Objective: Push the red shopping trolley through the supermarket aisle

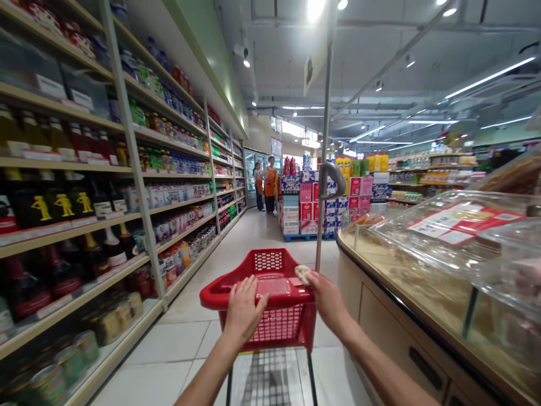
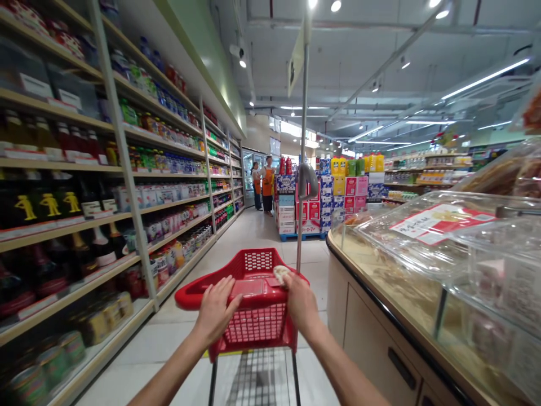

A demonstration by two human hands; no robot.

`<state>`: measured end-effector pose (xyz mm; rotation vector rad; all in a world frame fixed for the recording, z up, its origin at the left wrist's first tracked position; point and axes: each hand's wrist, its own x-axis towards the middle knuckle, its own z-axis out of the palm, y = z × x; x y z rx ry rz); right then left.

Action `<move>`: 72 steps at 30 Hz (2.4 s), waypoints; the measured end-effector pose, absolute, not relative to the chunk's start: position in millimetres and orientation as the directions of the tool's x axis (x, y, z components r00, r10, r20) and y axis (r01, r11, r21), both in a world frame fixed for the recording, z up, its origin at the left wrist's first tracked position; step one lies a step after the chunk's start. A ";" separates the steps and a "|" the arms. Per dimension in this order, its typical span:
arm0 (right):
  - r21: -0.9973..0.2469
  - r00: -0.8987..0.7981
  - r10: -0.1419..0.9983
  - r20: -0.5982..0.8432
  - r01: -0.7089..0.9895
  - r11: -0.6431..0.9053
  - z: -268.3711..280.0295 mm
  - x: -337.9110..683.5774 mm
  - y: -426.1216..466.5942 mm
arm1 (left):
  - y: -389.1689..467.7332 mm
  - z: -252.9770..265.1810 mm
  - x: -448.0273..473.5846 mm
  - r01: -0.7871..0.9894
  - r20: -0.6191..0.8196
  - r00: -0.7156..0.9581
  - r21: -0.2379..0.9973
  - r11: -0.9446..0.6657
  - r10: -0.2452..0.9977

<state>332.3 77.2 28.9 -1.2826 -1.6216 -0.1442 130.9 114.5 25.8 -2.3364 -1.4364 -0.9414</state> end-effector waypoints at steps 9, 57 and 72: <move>-0.549 0.070 0.632 0.772 0.574 0.608 33.2 261.4 79.5 | 98.3 37.6 139.8 0.769 0.649 0.352 0.210 -0.604 0.675; -0.269 -0.032 0.569 0.822 0.858 0.438 -1.4 303.4 87.2 | 121.1 9.9 99.0 0.770 0.771 0.429 -0.041 -0.636 0.471; -0.233 -0.062 0.553 0.831 0.863 0.447 -6.8 316.4 82.4 | 116.4 8.5 118.4 0.652 0.760 0.506 -0.027 -0.758 0.408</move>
